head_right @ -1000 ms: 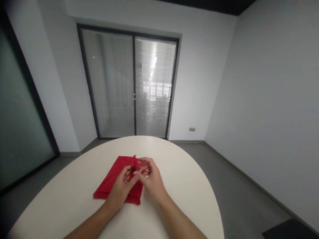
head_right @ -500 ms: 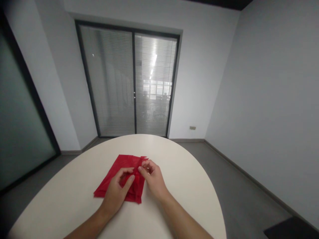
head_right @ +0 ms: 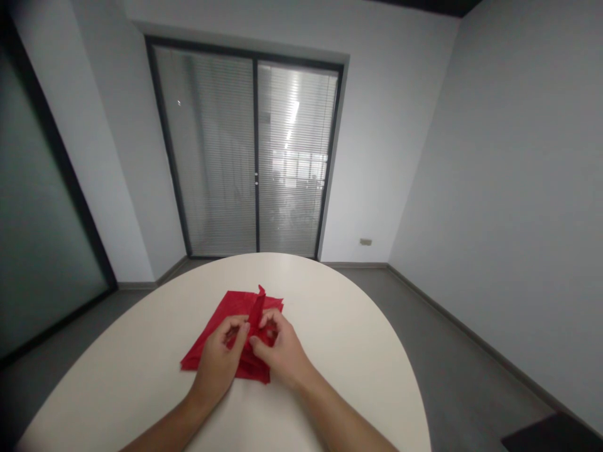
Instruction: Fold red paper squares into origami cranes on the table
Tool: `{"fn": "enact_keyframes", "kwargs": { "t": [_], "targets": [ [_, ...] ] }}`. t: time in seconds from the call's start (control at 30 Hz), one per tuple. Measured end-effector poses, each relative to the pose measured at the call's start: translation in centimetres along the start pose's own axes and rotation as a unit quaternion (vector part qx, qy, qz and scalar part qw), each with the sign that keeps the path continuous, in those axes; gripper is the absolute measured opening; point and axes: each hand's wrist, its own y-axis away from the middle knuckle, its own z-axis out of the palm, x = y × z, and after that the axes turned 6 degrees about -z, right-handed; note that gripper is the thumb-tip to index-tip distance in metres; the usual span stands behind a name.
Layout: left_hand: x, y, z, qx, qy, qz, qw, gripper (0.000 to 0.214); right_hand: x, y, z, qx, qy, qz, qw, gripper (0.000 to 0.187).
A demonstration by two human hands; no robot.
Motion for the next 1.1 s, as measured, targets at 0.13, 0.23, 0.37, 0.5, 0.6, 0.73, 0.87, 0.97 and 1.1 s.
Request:
{"fn": "enact_keyframes", "kwargs": {
  "t": [0.13, 0.23, 0.37, 0.5, 0.6, 0.73, 0.87, 0.97, 1.1],
  "targets": [
    [-0.4, 0.0, 0.3, 0.021, 0.013, -0.001, 1.0, 0.025, 0.6, -0.3, -0.7, 0.035, 0.041, -0.008, 0.999, 0.011],
    [-0.5, 0.0, 0.4, 0.025, 0.041, -0.01, 0.999, 0.026, 0.9, -0.3, -1.0, 0.056, 0.065, -0.007, 0.996, 0.011],
    [-0.3, 0.2, 0.7, -0.016, 0.09, -0.035, 0.995, 0.024, 0.6, 0.0, -0.8, 0.063, 0.074, -0.031, 0.995, 0.015],
    [0.2, 0.5, 1.2, -0.089, 0.169, -0.047, 0.981, 0.03, 0.1, 0.1, -0.7, 0.069, 0.072, -0.049, 0.994, 0.018],
    [0.3, 0.6, 1.5, -0.104, 0.199, -0.055, 0.973, 0.035, 0.0, 0.0, -0.8, 0.077, 0.068, -0.051, 0.993, 0.021],
    [0.6, 0.6, 1.5, -0.086, 0.179, -0.059, 0.978, 0.023, 0.0, -0.1, -0.8, 0.099, 0.036, -0.027, 0.994, 0.026],
    [0.7, 0.9, 1.4, -0.052, 0.16, -0.062, 0.984, 0.025, 0.0, -0.1, -0.4, 0.119, 0.015, -0.028, 0.992, 0.028],
    [0.4, 1.1, 1.4, -0.045, 0.17, -0.082, 0.981, 0.033, 0.1, 0.1, -0.1, 0.098, -0.001, -0.027, 0.995, 0.026],
    [0.1, 1.0, 1.5, -0.022, 0.178, -0.099, 0.979, 0.032, 0.4, 0.3, 0.3, 0.072, -0.008, -0.038, 0.997, 0.036]
  ]
}}
